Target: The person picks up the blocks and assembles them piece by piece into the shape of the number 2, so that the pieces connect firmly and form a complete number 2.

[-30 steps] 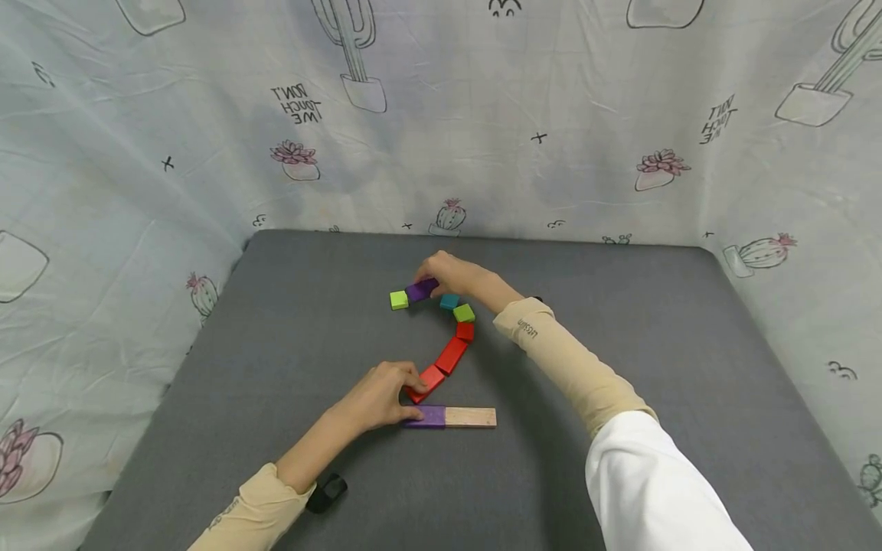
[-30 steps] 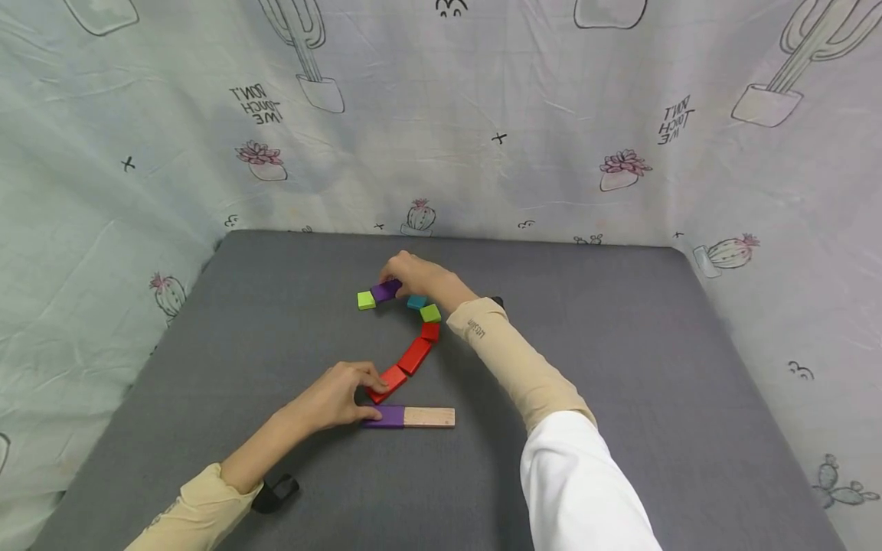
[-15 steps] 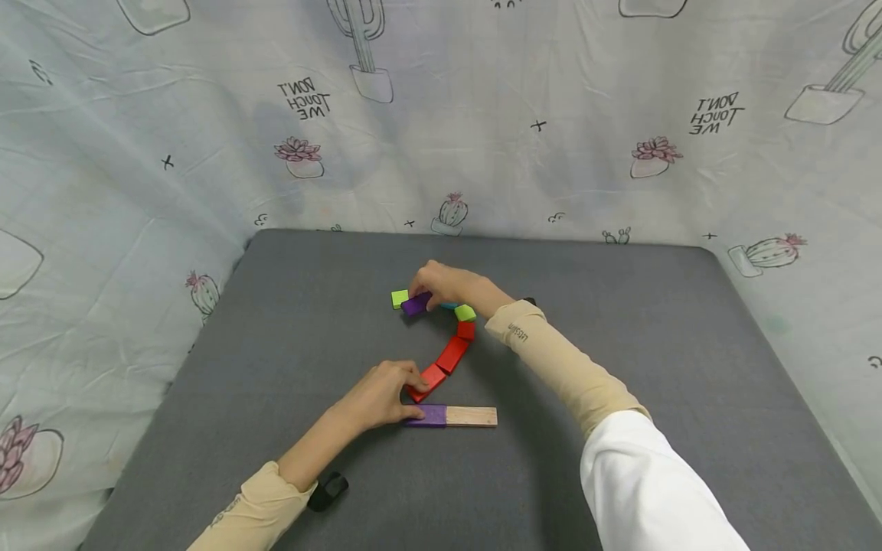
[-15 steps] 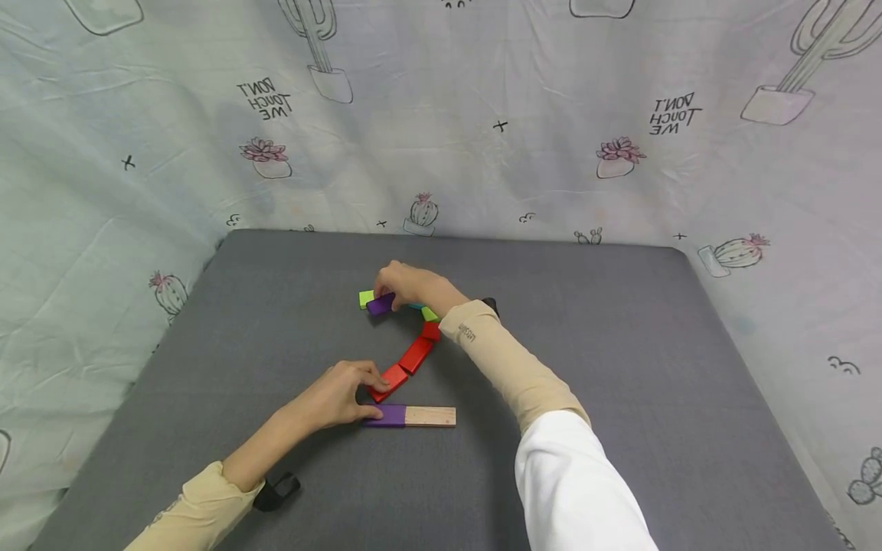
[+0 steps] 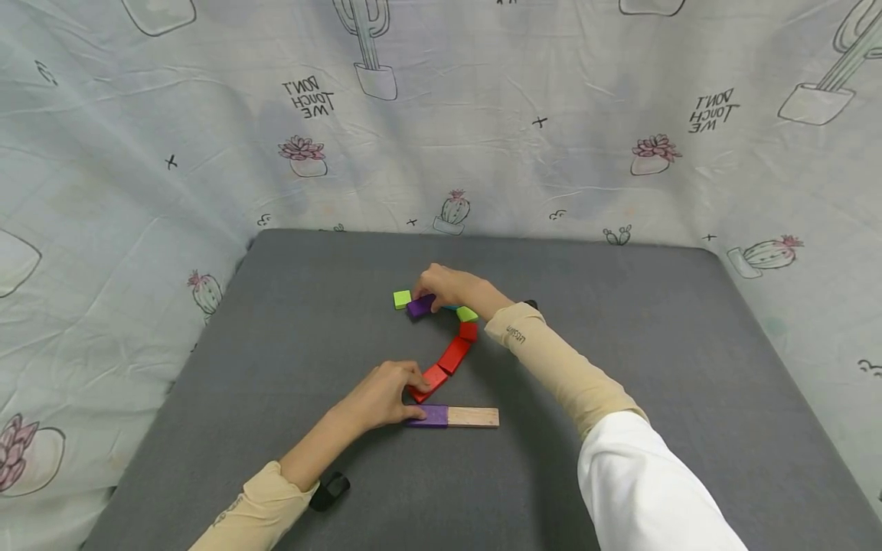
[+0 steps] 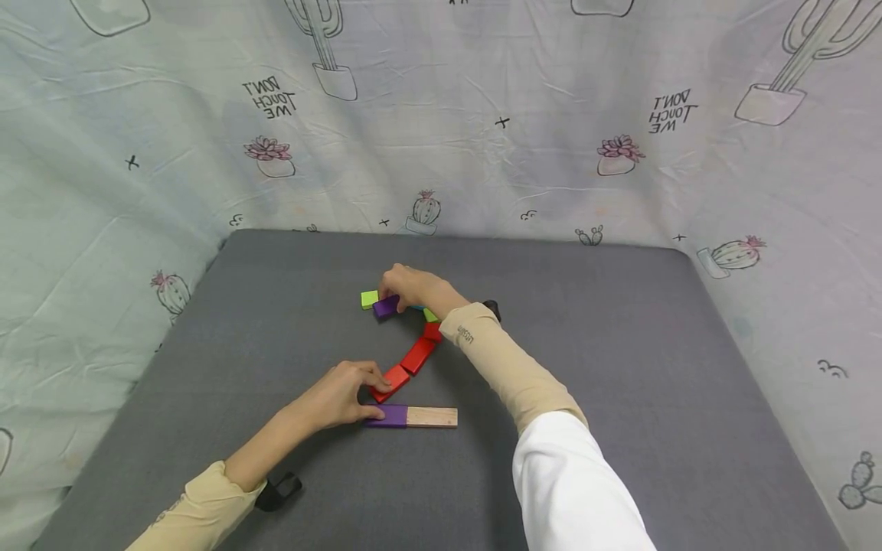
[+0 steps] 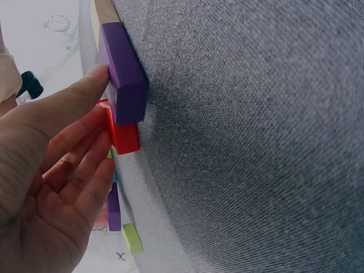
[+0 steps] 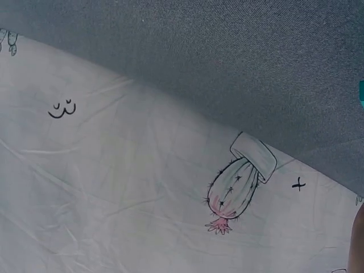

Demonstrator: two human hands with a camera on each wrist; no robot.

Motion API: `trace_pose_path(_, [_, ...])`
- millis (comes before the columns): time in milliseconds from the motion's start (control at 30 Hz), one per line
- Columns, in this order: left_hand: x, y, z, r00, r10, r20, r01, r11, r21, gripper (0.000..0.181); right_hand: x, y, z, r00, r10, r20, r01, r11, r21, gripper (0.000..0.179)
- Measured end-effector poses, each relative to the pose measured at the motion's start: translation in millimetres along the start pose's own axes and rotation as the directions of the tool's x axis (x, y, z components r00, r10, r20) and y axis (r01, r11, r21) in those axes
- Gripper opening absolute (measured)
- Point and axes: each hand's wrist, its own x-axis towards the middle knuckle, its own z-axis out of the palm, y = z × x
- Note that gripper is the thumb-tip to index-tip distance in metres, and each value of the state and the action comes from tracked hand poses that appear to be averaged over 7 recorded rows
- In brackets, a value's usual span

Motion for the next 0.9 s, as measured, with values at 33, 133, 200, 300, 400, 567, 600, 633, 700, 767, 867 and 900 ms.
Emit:
trace_pose_path(33, [0.4,-0.5,-0.8,1.0,0.001,0.002,-0.001,1.0,0.0,0.034,0.9,1.1,0.0,1.0,0.002,0.002,-0.002,1.0,-0.004,0.043])
trace_pose_path(133, [1.8,-1.8,-3.4,1.0,0.004,0.005,-0.004,1.0,-0.002,0.034,3.2,3.8,-0.2,1.0,0.009,0.01,-0.009,1.0,-0.004,0.043])
trace_pose_path(200, [2.7,-2.6,-5.1,1.0,0.007,0.006,-0.007,1.0,-0.003,0.034,4.6,5.4,-0.3,1.0,0.013,0.013,-0.013,1.0,-0.005,0.043])
trace_pose_path(300, [4.1,-4.2,-7.0,1.0,0.011,0.008,-0.011,1.0,-0.005,0.034,6.4,6.7,-0.8,1.0,0.022,0.021,-0.022,1.0,-0.003,0.043])
trace_pose_path(400, [5.2,-5.7,-9.1,1.0,0.013,0.011,-0.013,1.0,-0.003,0.034,7.7,7.3,-1.5,0.999,0.036,0.025,-0.036,0.999,0.006,0.043])
trace_pose_path(567, [5.0,-5.0,-9.6,1.0,0.015,0.009,-0.015,1.0,-0.003,0.035,7.0,4.4,-2.7,0.997,0.059,0.042,-0.059,0.998,0.002,0.043])
trace_pose_path(600, [4.8,-5.0,-9.6,1.0,0.015,0.008,-0.015,1.0,-0.005,0.035,6.9,3.6,-3.0,0.997,0.061,0.046,-0.061,0.998,0.001,0.043])
trace_pose_path(633, [4.6,-5.2,-9.6,1.0,0.016,0.006,-0.016,1.0,-0.007,0.035,6.8,3.1,-3.2,0.997,0.062,0.051,-0.062,0.998,-0.004,0.043])
trace_pose_path(700, [4.3,-5.4,-9.4,1.0,0.02,0.004,-0.02,1.0,-0.013,0.035,6.4,2.4,-3.7,0.996,0.066,0.058,-0.065,0.998,-0.017,0.042])
trace_pose_path(767, [4.2,-5.4,-9.3,1.0,0.023,0.003,-0.023,1.0,-0.018,0.035,6.2,2.3,-4.0,0.996,0.069,0.061,-0.068,0.997,-0.022,0.042])
trace_pose_path(867, [4.1,-5.2,-9.3,1.0,0.028,0.004,-0.028,0.999,-0.024,0.035,5.7,2.8,-4.3,0.995,0.074,0.061,-0.073,0.997,-0.021,0.041])
trace_pose_path(900, [4.1,-5.1,-9.4,1.0,0.029,0.005,-0.029,0.999,-0.025,0.035,5.7,3.0,-4.5,0.995,0.078,0.061,-0.077,0.997,-0.014,0.041])
